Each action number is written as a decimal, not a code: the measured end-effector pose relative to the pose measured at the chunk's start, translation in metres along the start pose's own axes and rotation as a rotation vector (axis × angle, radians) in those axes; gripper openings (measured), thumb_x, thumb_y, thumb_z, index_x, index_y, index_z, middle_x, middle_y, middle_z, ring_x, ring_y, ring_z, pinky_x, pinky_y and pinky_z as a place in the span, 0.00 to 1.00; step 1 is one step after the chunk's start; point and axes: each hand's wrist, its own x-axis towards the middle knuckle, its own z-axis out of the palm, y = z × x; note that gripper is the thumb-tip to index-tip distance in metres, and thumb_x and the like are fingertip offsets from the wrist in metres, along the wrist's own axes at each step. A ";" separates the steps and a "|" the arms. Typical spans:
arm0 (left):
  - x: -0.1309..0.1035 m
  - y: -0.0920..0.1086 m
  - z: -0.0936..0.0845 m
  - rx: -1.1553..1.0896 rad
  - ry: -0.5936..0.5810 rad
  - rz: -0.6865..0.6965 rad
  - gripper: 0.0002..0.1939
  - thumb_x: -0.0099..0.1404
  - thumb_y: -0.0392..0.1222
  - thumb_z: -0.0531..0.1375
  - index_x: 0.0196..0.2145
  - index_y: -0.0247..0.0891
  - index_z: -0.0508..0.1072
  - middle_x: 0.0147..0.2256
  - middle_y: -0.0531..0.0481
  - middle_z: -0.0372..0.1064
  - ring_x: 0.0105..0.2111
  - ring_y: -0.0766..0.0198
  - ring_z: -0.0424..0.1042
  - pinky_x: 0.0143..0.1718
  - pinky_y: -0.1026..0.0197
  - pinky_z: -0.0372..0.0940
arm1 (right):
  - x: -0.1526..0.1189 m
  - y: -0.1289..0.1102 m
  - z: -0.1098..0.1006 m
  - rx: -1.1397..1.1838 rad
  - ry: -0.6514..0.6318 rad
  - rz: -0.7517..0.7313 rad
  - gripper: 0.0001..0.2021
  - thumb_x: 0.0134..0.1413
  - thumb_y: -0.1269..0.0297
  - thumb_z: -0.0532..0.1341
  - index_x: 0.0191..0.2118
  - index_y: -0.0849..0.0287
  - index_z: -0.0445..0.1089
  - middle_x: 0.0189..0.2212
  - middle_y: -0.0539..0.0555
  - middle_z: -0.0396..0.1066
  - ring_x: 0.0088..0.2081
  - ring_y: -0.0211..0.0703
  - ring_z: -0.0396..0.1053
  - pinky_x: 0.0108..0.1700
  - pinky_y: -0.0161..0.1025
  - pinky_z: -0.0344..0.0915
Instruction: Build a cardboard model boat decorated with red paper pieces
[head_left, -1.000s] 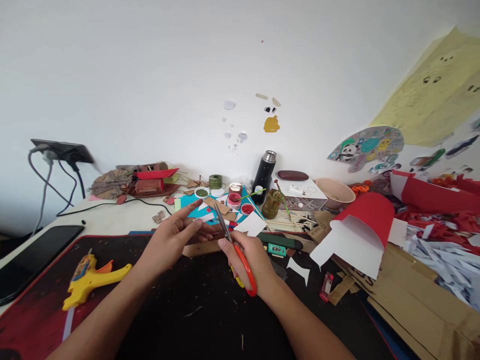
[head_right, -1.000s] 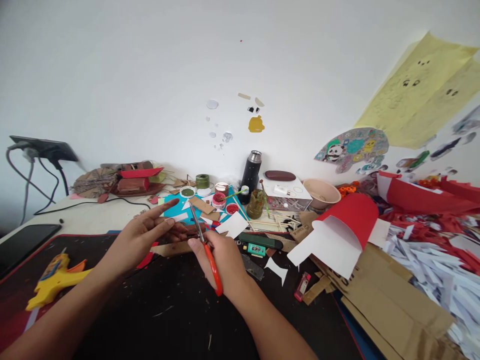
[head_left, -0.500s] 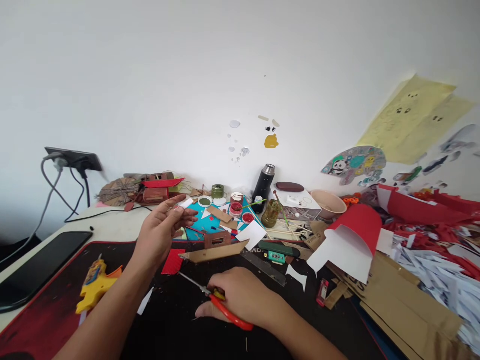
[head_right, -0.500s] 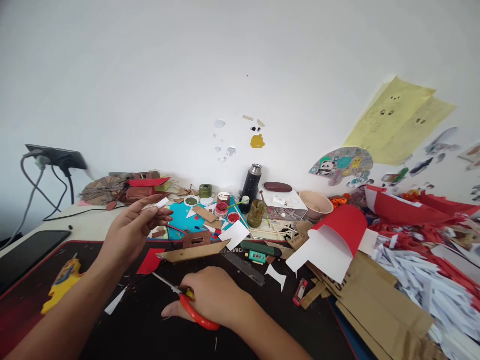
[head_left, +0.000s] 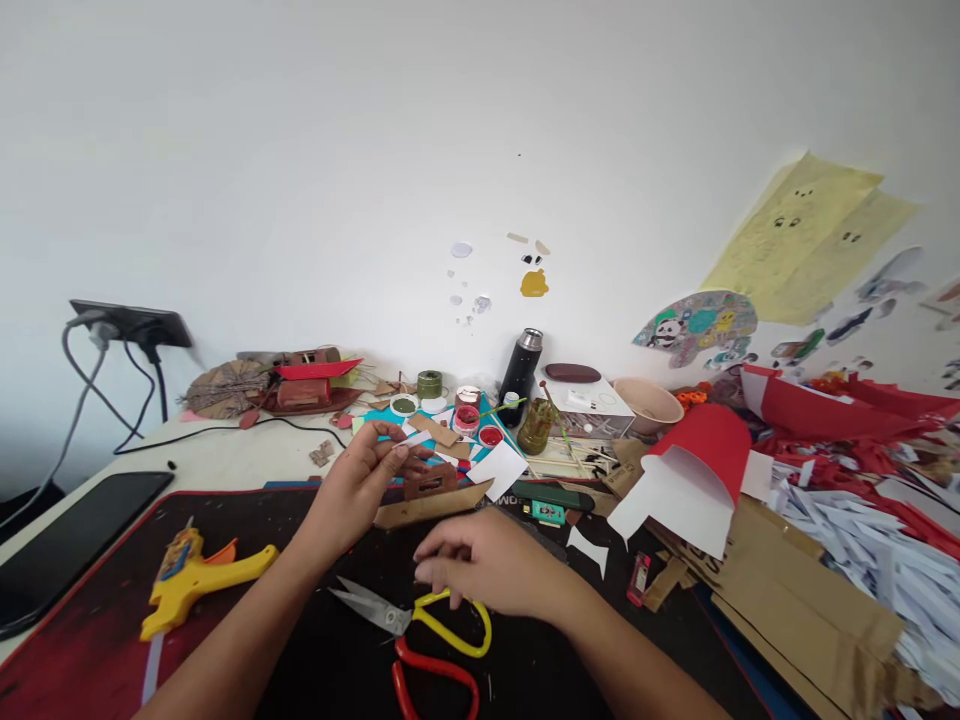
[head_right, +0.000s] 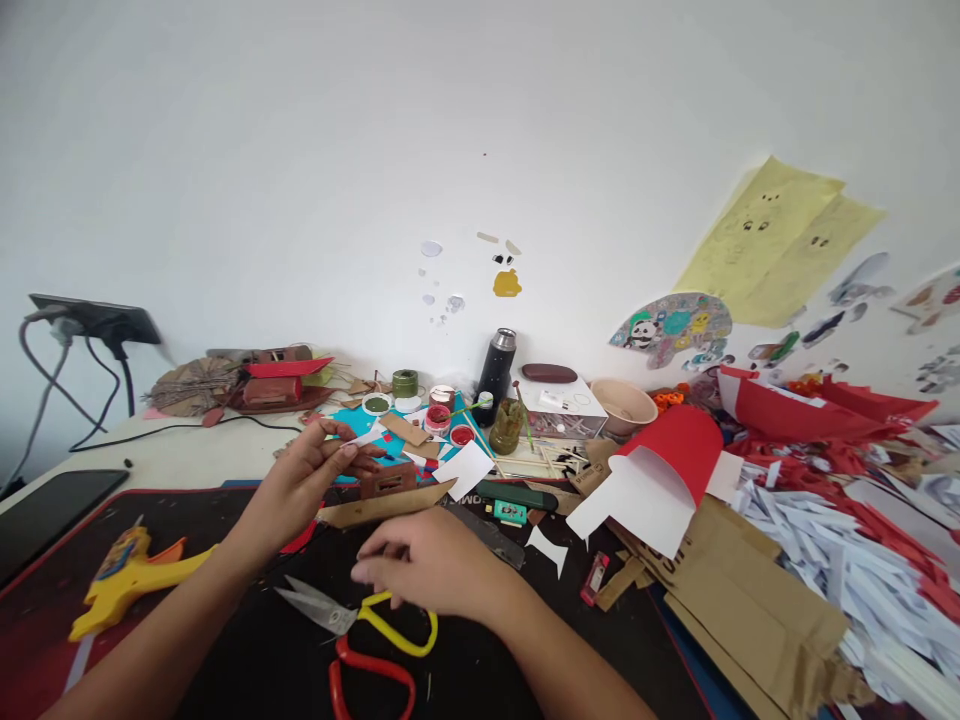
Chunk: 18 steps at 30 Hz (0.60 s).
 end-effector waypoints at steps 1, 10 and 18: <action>-0.001 -0.002 0.001 0.039 0.004 0.015 0.20 0.72 0.63 0.61 0.45 0.45 0.64 0.44 0.43 0.85 0.42 0.50 0.85 0.46 0.47 0.78 | 0.005 0.003 -0.003 0.170 0.021 0.031 0.17 0.65 0.47 0.66 0.43 0.58 0.79 0.28 0.51 0.80 0.24 0.39 0.75 0.27 0.33 0.66; -0.011 -0.011 0.008 0.647 0.069 0.198 0.11 0.74 0.51 0.53 0.45 0.47 0.72 0.43 0.45 0.85 0.41 0.50 0.85 0.40 0.54 0.75 | 0.043 0.014 -0.018 0.792 0.350 -0.033 0.32 0.52 0.29 0.68 0.35 0.59 0.73 0.18 0.46 0.69 0.15 0.32 0.62 0.16 0.30 0.52; -0.013 -0.013 0.014 0.655 -0.123 0.291 0.16 0.70 0.40 0.55 0.50 0.49 0.80 0.52 0.45 0.84 0.49 0.49 0.84 0.52 0.49 0.75 | 0.029 0.029 -0.017 0.906 0.267 0.005 0.31 0.47 0.32 0.73 0.34 0.57 0.69 0.18 0.46 0.71 0.15 0.33 0.63 0.17 0.30 0.52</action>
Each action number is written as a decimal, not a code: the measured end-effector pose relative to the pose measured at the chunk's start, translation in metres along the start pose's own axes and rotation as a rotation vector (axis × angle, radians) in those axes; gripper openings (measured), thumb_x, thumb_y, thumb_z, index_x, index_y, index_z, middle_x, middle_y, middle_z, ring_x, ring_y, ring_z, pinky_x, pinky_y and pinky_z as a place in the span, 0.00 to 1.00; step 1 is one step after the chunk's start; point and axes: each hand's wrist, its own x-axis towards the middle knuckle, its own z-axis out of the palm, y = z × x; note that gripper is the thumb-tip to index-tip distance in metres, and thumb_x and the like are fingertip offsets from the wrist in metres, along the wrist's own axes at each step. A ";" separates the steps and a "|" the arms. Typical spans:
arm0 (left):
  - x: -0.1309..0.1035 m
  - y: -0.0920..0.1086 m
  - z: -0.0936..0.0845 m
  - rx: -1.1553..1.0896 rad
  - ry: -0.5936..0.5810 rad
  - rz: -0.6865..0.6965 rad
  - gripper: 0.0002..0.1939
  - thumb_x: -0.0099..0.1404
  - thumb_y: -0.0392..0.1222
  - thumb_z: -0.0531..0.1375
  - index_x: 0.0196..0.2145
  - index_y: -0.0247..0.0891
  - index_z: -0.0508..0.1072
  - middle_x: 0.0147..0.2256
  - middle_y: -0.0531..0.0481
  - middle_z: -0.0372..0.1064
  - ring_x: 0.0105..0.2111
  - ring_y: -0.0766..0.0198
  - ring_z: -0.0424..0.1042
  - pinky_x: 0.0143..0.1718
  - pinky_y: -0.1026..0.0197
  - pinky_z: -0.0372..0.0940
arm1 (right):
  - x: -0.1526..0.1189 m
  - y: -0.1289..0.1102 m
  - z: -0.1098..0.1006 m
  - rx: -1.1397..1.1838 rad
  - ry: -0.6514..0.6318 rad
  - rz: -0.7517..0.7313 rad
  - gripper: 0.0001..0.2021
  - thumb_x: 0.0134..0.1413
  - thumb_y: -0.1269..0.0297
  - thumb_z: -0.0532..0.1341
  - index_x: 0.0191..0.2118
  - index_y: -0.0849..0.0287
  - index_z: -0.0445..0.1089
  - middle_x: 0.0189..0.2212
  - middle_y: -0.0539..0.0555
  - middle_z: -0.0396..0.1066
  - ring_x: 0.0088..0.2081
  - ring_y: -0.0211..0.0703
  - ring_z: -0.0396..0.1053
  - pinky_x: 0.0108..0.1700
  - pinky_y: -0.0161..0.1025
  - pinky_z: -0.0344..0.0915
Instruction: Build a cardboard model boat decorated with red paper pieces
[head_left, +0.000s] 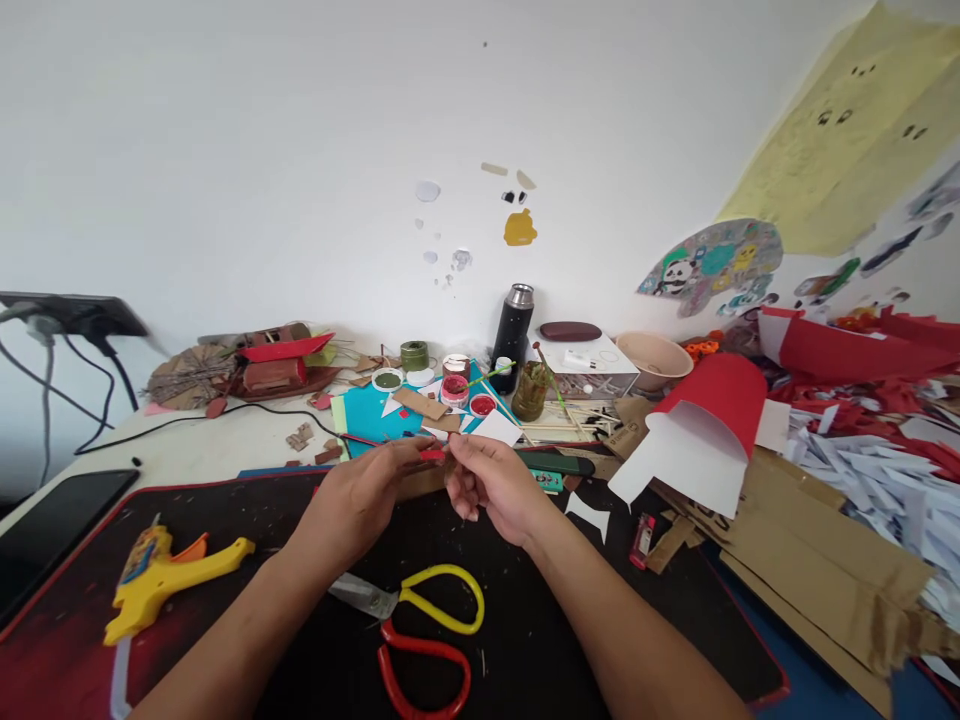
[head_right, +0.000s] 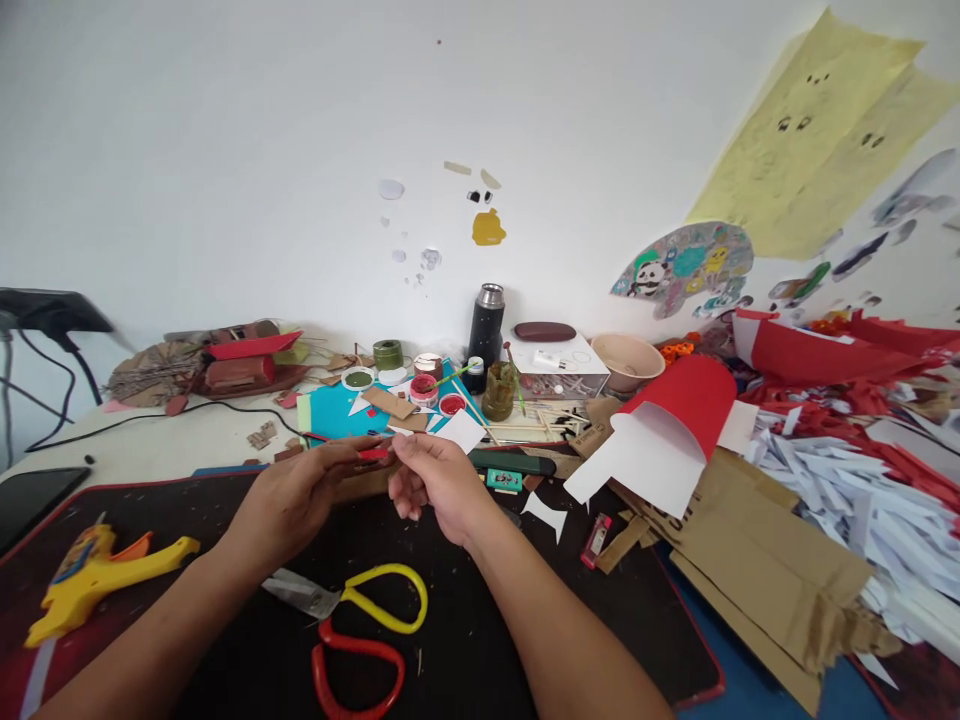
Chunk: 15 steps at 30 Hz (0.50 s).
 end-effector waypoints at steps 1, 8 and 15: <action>0.000 -0.001 0.001 -0.007 -0.010 0.009 0.16 0.69 0.40 0.56 0.49 0.48 0.80 0.53 0.44 0.83 0.50 0.48 0.83 0.52 0.48 0.75 | -0.001 0.000 -0.001 0.007 -0.007 0.005 0.31 0.47 0.33 0.73 0.33 0.57 0.68 0.19 0.46 0.72 0.15 0.33 0.64 0.17 0.30 0.52; -0.003 -0.002 0.006 -0.054 0.012 0.031 0.10 0.71 0.40 0.59 0.45 0.49 0.81 0.56 0.43 0.81 0.52 0.45 0.82 0.55 0.46 0.74 | 0.000 -0.001 -0.005 0.029 -0.044 0.010 0.27 0.46 0.41 0.77 0.34 0.57 0.69 0.17 0.42 0.68 0.16 0.33 0.63 0.17 0.30 0.51; 0.007 0.018 -0.001 -0.416 0.019 -0.313 0.25 0.69 0.61 0.64 0.55 0.43 0.74 0.40 0.44 0.83 0.35 0.51 0.82 0.35 0.54 0.76 | 0.002 -0.003 -0.008 0.001 0.050 -0.104 0.25 0.48 0.42 0.75 0.33 0.56 0.67 0.16 0.40 0.64 0.15 0.32 0.61 0.17 0.31 0.50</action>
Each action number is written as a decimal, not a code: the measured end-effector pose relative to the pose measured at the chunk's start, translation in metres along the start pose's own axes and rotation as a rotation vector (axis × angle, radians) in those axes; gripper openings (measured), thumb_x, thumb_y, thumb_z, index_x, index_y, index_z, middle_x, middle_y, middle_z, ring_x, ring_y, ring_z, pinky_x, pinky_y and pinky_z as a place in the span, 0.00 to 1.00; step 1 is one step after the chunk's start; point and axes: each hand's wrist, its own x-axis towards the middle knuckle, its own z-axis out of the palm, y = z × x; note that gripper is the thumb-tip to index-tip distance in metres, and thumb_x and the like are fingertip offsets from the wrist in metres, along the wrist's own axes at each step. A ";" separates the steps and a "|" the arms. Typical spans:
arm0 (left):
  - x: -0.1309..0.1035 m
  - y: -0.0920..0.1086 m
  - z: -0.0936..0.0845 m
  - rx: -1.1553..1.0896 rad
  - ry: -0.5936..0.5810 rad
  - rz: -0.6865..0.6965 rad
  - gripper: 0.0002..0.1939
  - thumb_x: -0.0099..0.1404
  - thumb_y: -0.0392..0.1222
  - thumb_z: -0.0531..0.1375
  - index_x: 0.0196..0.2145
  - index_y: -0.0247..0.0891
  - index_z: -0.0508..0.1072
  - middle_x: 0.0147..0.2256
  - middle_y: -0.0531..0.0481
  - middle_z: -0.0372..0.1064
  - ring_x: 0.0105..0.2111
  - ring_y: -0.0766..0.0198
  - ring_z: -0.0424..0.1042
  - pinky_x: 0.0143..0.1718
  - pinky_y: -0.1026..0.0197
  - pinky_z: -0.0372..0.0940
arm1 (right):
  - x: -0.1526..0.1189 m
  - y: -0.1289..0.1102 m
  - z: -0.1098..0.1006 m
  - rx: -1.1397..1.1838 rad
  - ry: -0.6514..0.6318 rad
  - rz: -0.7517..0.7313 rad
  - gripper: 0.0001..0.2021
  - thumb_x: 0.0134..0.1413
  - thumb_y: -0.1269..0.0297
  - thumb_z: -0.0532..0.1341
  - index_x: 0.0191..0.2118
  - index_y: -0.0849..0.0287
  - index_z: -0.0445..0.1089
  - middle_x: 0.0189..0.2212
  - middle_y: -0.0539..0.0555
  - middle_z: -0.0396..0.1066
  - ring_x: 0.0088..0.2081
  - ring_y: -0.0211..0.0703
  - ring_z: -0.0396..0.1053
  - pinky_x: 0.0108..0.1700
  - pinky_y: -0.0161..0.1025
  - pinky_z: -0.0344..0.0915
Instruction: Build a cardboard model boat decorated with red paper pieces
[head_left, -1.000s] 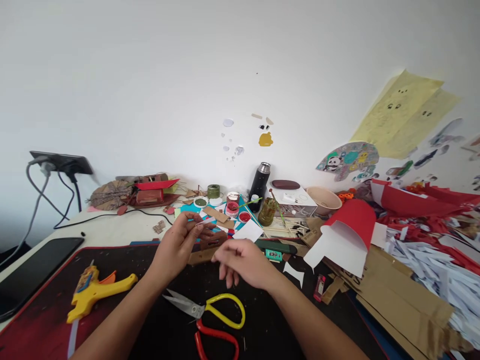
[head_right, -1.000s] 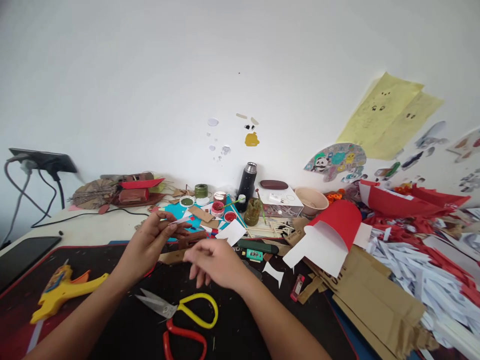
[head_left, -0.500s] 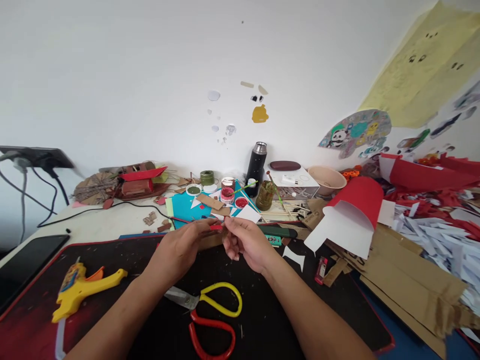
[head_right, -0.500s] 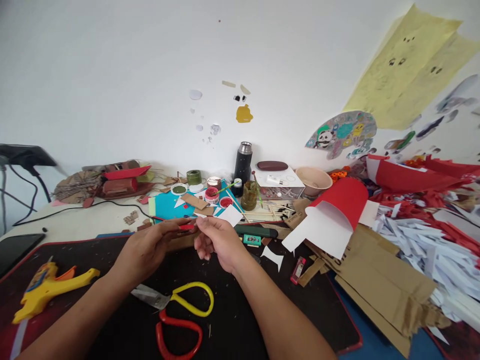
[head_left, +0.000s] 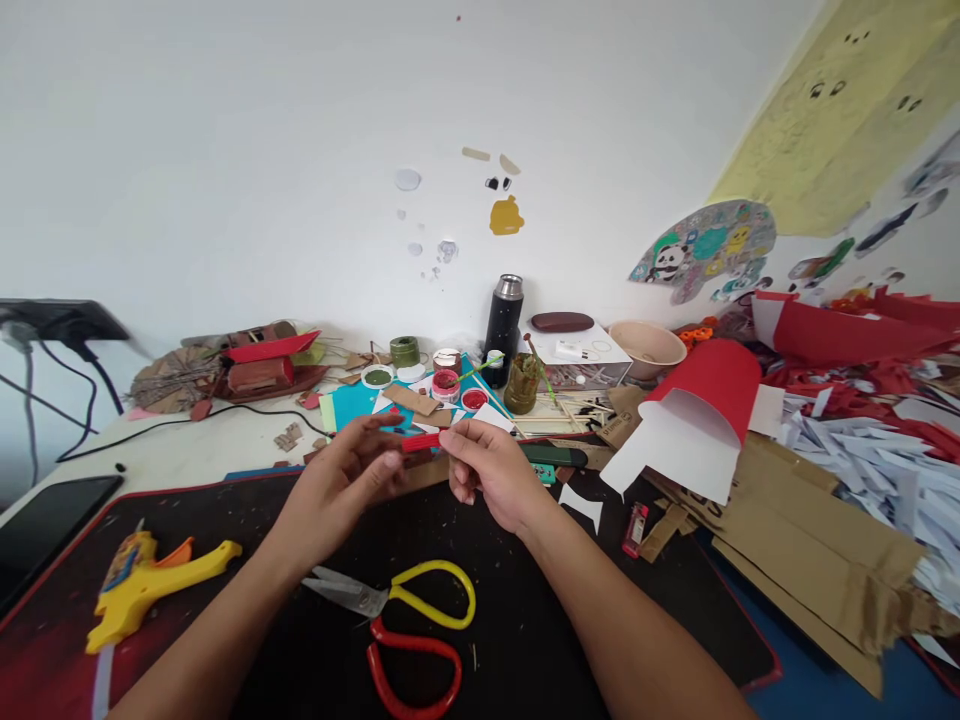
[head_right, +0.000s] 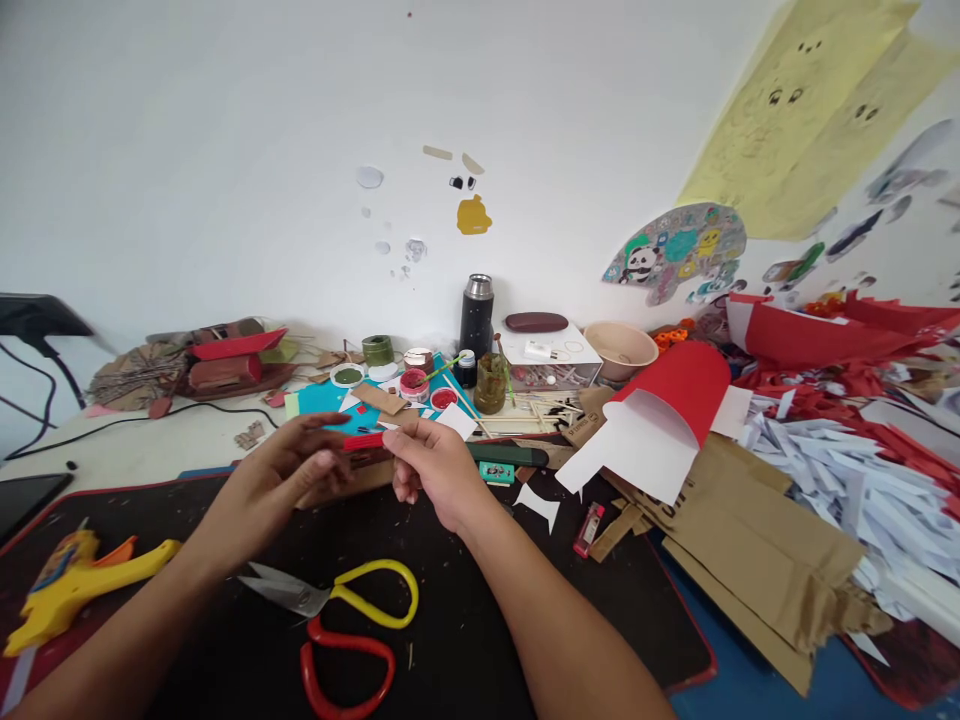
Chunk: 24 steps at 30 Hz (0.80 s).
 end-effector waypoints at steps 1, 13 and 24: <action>0.002 0.004 -0.001 -0.049 -0.032 -0.048 0.25 0.69 0.65 0.63 0.49 0.42 0.76 0.34 0.46 0.82 0.29 0.53 0.79 0.29 0.56 0.73 | 0.000 -0.001 0.000 -0.018 0.003 -0.010 0.24 0.49 0.42 0.75 0.33 0.56 0.67 0.16 0.40 0.64 0.15 0.32 0.61 0.17 0.31 0.50; 0.004 0.012 -0.003 -0.063 -0.150 -0.150 0.26 0.63 0.68 0.66 0.27 0.42 0.71 0.22 0.53 0.73 0.19 0.64 0.68 0.22 0.63 0.64 | -0.002 0.003 0.003 -0.218 -0.068 -0.045 0.23 0.56 0.39 0.69 0.38 0.56 0.68 0.17 0.42 0.69 0.15 0.35 0.64 0.17 0.30 0.55; 0.003 0.013 -0.005 0.037 -0.135 -0.141 0.24 0.64 0.66 0.65 0.28 0.43 0.71 0.20 0.55 0.69 0.19 0.63 0.67 0.22 0.63 0.61 | -0.005 0.003 0.004 -0.353 -0.074 -0.070 0.20 0.60 0.43 0.66 0.38 0.56 0.67 0.18 0.42 0.68 0.16 0.35 0.64 0.18 0.31 0.57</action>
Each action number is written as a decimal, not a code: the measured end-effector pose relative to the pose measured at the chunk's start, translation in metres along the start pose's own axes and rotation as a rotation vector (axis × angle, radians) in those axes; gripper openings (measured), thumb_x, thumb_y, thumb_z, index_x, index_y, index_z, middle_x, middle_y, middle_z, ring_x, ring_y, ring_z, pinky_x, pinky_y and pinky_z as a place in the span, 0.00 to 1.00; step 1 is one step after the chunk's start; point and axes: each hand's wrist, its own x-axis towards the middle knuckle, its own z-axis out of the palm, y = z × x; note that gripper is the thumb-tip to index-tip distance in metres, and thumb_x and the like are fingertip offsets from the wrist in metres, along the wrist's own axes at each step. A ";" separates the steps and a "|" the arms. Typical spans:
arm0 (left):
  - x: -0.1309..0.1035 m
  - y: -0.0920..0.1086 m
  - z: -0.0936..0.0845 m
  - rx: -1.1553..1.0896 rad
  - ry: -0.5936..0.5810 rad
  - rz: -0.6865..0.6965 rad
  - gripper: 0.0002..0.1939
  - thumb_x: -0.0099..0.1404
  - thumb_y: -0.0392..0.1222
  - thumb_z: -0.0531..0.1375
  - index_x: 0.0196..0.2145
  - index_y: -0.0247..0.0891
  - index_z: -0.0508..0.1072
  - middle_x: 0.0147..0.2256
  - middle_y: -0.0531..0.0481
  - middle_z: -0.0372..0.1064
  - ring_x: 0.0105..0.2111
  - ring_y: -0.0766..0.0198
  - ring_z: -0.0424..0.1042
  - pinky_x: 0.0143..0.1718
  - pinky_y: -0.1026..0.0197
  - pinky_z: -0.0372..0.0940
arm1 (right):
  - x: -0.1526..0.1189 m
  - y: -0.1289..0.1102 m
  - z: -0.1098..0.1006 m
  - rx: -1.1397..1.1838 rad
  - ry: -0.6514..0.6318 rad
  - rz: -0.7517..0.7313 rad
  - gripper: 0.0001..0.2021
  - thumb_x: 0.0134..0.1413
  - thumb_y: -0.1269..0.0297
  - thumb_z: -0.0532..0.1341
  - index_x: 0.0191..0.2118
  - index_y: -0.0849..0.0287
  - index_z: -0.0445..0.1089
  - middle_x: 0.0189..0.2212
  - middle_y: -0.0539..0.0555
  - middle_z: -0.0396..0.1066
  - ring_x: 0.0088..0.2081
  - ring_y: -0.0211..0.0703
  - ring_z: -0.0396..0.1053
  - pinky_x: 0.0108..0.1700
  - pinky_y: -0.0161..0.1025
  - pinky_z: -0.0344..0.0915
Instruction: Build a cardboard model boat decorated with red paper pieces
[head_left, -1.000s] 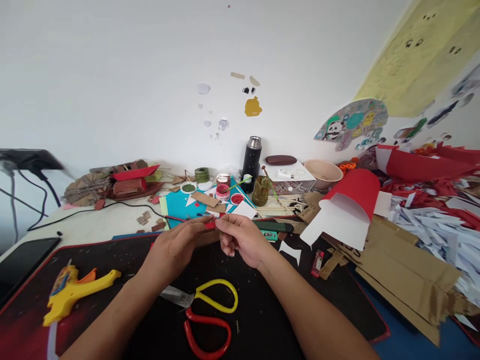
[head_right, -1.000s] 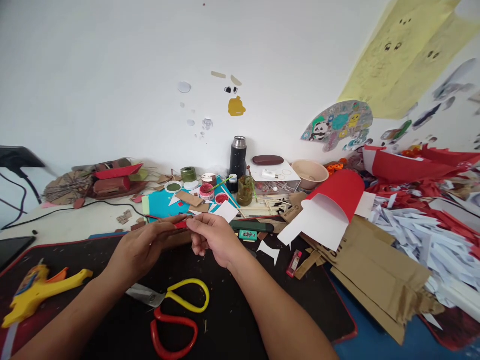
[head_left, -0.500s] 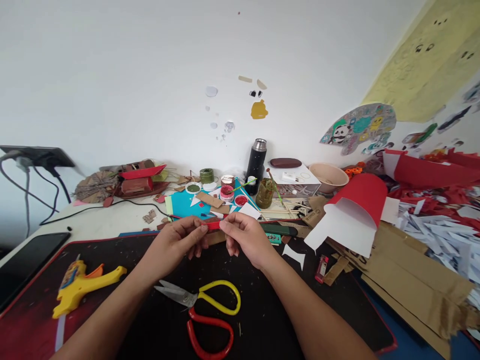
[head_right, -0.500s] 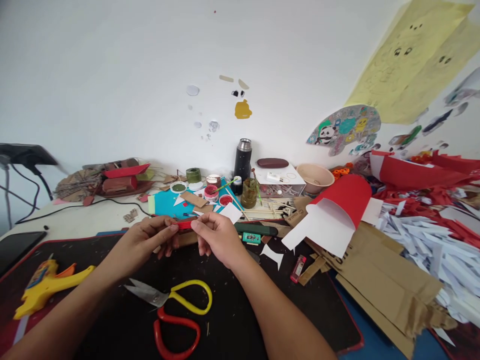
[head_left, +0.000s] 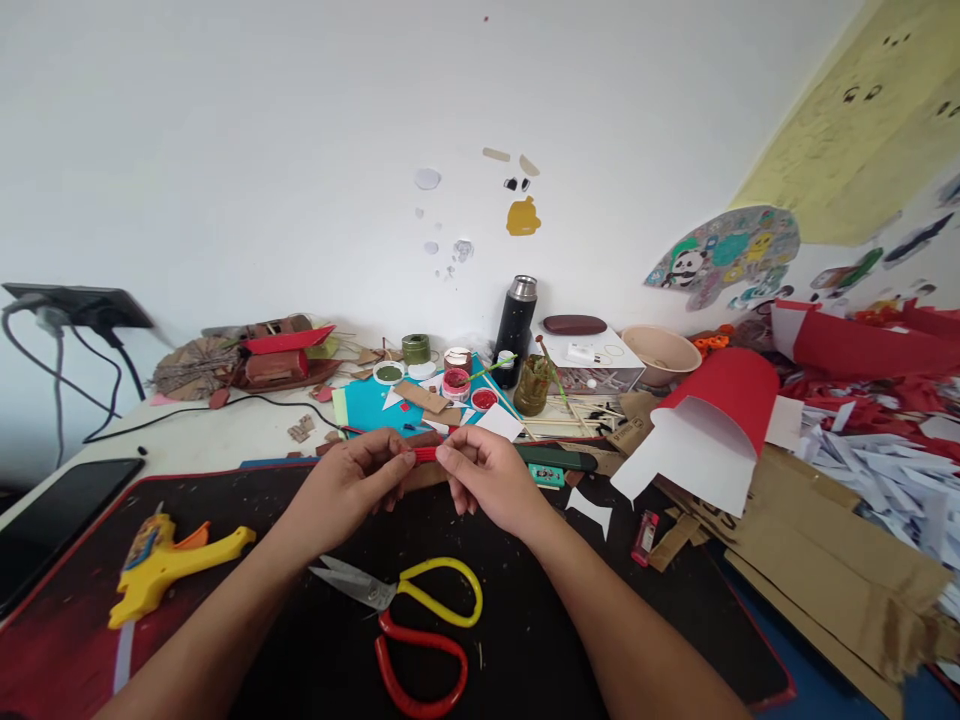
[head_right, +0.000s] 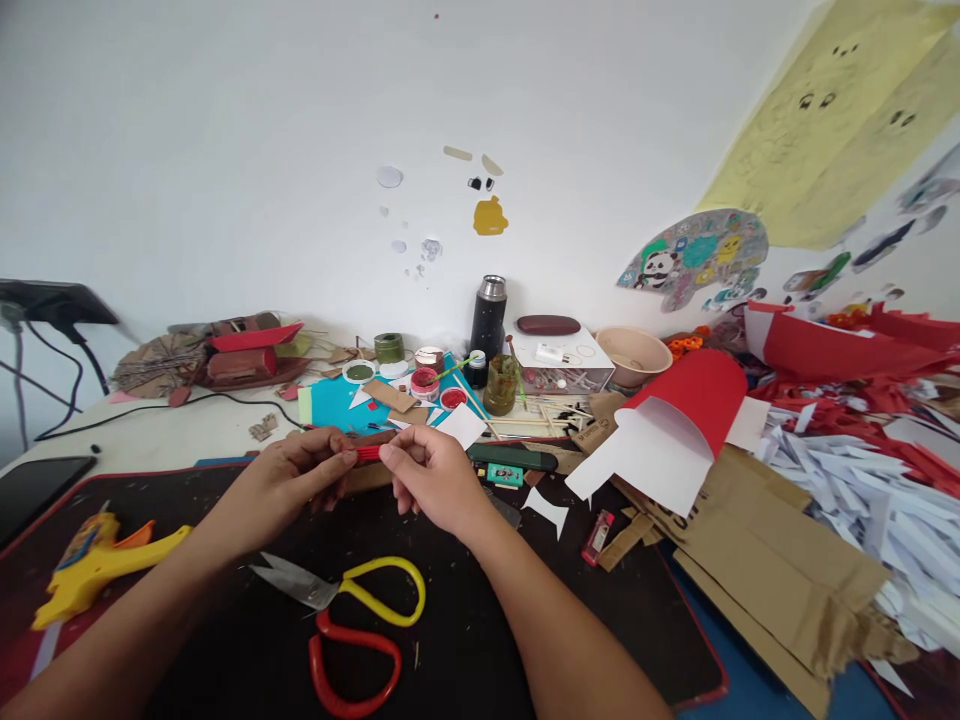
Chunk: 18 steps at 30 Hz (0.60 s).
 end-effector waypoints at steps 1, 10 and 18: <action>0.000 0.000 0.000 0.014 0.004 0.007 0.24 0.64 0.66 0.64 0.28 0.43 0.71 0.21 0.55 0.69 0.20 0.63 0.68 0.23 0.62 0.62 | 0.000 0.000 0.000 -0.013 0.003 -0.001 0.20 0.60 0.43 0.66 0.39 0.55 0.67 0.18 0.42 0.68 0.16 0.35 0.64 0.18 0.31 0.57; -0.001 -0.009 0.001 0.234 0.071 0.065 0.21 0.68 0.62 0.61 0.29 0.43 0.73 0.20 0.55 0.69 0.21 0.61 0.67 0.25 0.62 0.59 | -0.001 0.006 0.003 -0.252 0.115 -0.063 0.11 0.66 0.53 0.62 0.37 0.55 0.68 0.16 0.41 0.66 0.16 0.36 0.63 0.24 0.33 0.58; -0.001 -0.009 0.003 0.330 0.067 0.104 0.21 0.70 0.59 0.59 0.28 0.43 0.74 0.21 0.54 0.71 0.24 0.60 0.68 0.28 0.61 0.60 | -0.004 0.006 0.005 -0.456 0.195 -0.132 0.08 0.65 0.59 0.63 0.34 0.54 0.68 0.17 0.41 0.64 0.18 0.36 0.62 0.27 0.35 0.55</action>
